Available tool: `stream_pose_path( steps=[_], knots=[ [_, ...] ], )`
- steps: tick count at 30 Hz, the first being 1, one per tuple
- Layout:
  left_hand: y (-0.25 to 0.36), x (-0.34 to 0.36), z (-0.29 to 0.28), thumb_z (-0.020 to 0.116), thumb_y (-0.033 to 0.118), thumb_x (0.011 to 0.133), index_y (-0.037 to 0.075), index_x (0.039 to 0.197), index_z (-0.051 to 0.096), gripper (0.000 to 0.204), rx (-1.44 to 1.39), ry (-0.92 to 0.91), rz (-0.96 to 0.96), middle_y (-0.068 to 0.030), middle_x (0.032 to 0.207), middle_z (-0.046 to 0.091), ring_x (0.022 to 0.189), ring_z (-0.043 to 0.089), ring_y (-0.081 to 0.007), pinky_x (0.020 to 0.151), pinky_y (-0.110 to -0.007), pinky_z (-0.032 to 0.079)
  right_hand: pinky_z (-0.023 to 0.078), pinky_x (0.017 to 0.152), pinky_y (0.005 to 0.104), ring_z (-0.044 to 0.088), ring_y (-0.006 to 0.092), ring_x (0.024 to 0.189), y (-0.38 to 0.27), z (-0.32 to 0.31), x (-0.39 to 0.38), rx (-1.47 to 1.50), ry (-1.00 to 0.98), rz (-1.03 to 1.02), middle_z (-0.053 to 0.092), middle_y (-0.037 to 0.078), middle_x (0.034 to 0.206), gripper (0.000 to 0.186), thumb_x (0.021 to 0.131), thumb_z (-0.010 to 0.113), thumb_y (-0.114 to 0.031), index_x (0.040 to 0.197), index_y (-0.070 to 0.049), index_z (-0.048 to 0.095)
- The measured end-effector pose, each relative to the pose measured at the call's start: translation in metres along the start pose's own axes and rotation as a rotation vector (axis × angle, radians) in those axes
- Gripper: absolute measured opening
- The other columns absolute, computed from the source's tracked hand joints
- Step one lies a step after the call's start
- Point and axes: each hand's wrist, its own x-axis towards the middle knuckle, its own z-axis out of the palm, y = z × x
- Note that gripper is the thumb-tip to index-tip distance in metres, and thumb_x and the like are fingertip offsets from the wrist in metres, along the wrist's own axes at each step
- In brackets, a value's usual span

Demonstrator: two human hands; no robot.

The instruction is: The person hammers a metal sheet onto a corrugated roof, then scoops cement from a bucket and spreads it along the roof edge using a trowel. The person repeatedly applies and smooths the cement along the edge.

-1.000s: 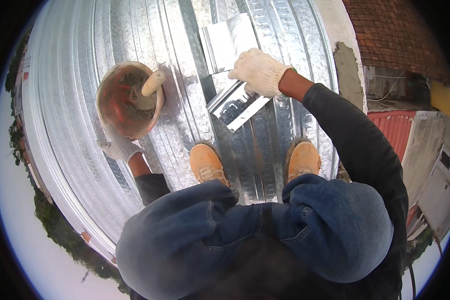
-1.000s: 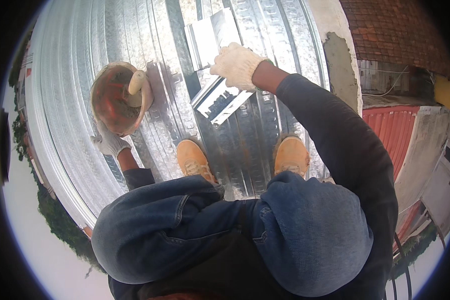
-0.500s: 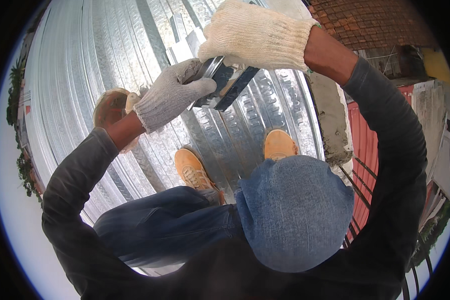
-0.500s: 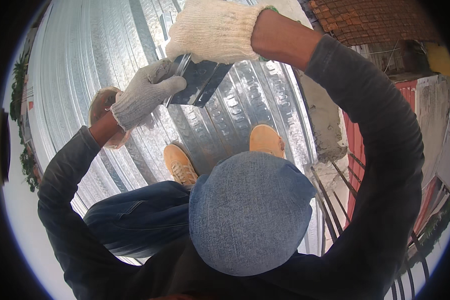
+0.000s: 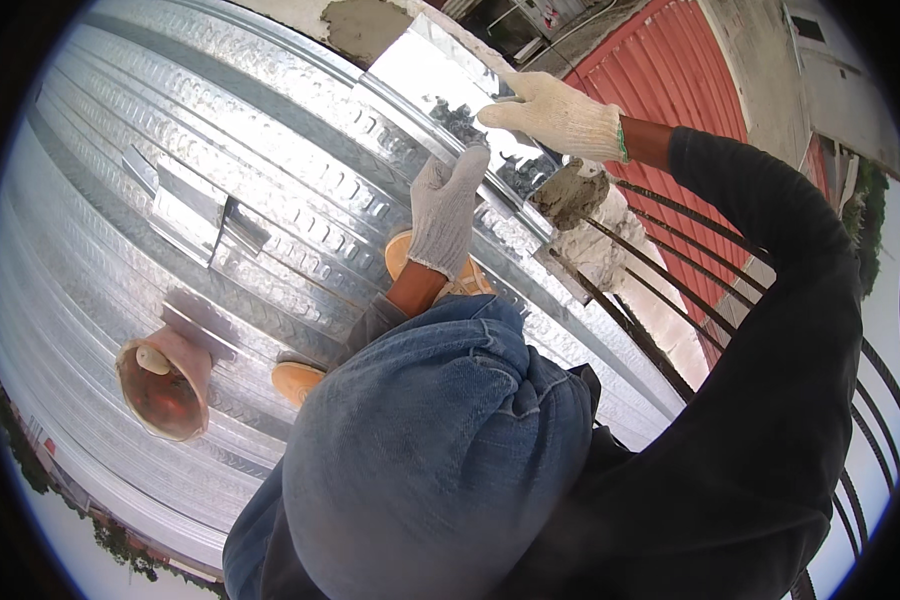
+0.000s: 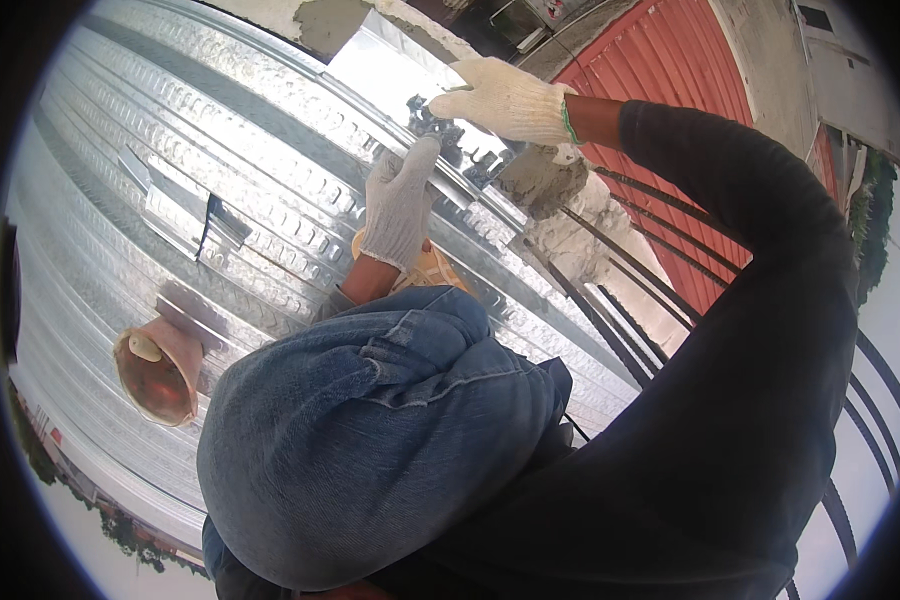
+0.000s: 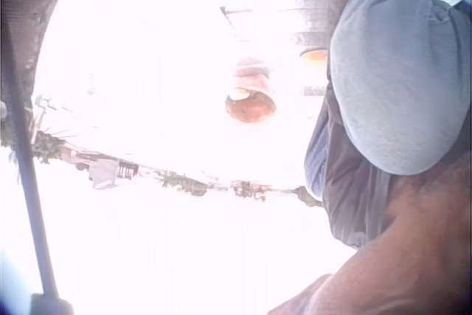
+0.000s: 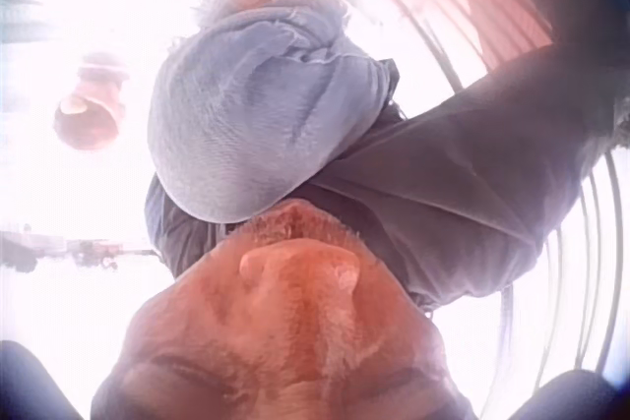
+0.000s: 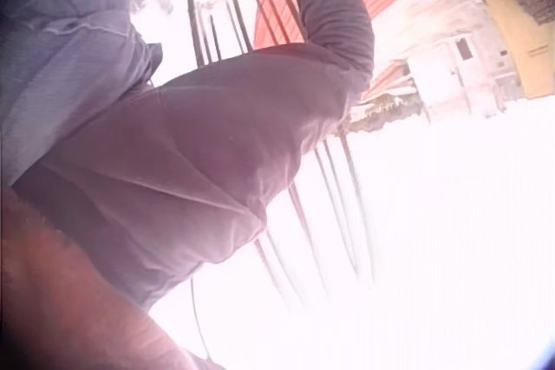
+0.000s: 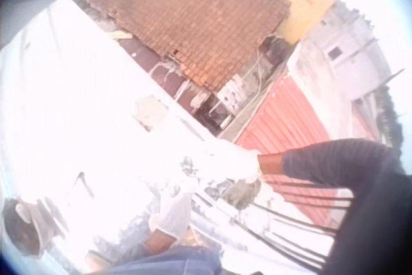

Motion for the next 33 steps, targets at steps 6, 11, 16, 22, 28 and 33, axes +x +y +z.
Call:
stream_pose_path(
  steps=[6,11,16,22,28,33],
  knots=[
    [-0.022,-0.008,-0.014,0.079,0.025,0.102,0.010,0.113,0.080,0.019,1.019,0.011,0.523,-0.0029,0.098,0.077,0.092,0.073,-0.0197,0.084,-0.041,0.057,0.056,0.094,0.0355,0.070,0.0170,0.104,0.084,0.006,-0.054,0.110,-0.106,0.343,0.079,0.013,0.121,0.052,0.111,0.070,-0.035,0.144,0.005,0.069],
    [-0.009,0.021,-0.007,0.072,0.020,0.100,0.016,0.112,0.081,0.015,1.487,-0.168,1.076,-0.0029,0.114,0.077,0.114,0.072,-0.0243,0.106,-0.046,0.052,0.055,0.088,0.0380,0.068,0.0161,0.102,0.104,0.028,-0.055,0.145,-0.099,0.362,0.078,0.011,0.116,0.047,0.110,0.072,-0.036,0.130,0.006,0.071],
    [-0.020,0.039,-0.003,0.070,0.021,0.101,0.022,0.105,0.080,0.011,1.726,-0.285,1.157,-0.0006,0.113,0.076,0.113,0.070,-0.0204,0.109,-0.044,0.046,0.058,0.096,0.0399,0.078,0.0259,0.110,0.086,0.024,-0.052,-0.050,-0.120,0.362,0.083,0.020,0.119,0.044,0.109,0.075,-0.037,0.119,0.006,0.071],
    [-0.005,0.046,0.025,0.071,0.020,0.099,0.020,0.106,0.084,0.015,2.041,-0.395,0.945,-0.0006,0.109,0.079,0.113,0.072,-0.0189,0.111,-0.043,0.045,0.060,0.095,0.0501,0.078,0.0404,0.113,0.076,0.015,-0.047,-0.486,-0.125,0.297,0.082,0.023,0.113,0.056,0.102,0.073,-0.055,0.114,0.000,0.076],
    [-0.007,0.058,0.025,0.072,0.021,0.097,0.021,0.100,0.085,0.014,2.059,-0.398,0.955,-0.0008,0.104,0.078,0.109,0.073,-0.0195,0.105,-0.043,0.047,0.059,0.092,0.0524,0.078,0.0416,0.107,0.089,0.015,-0.046,-0.416,-0.098,0.195,0.081,0.024,0.106,0.047,0.103,0.072,-0.047,0.111,-0.001,0.079],
    [-0.008,0.055,0.010,0.072,0.020,0.096,0.018,0.099,0.084,0.013,1.722,-0.340,1.113,-0.0023,0.095,0.076,0.107,0.073,-0.0222,0.102,-0.042,0.049,0.057,0.089,0.0524,0.075,0.0419,0.097,0.069,-0.009,-0.053,-0.153,-0.232,0.289,0.076,0.026,0.100,0.048,0.107,0.071,-0.045,0.113,0.003,0.076]
  ],
)
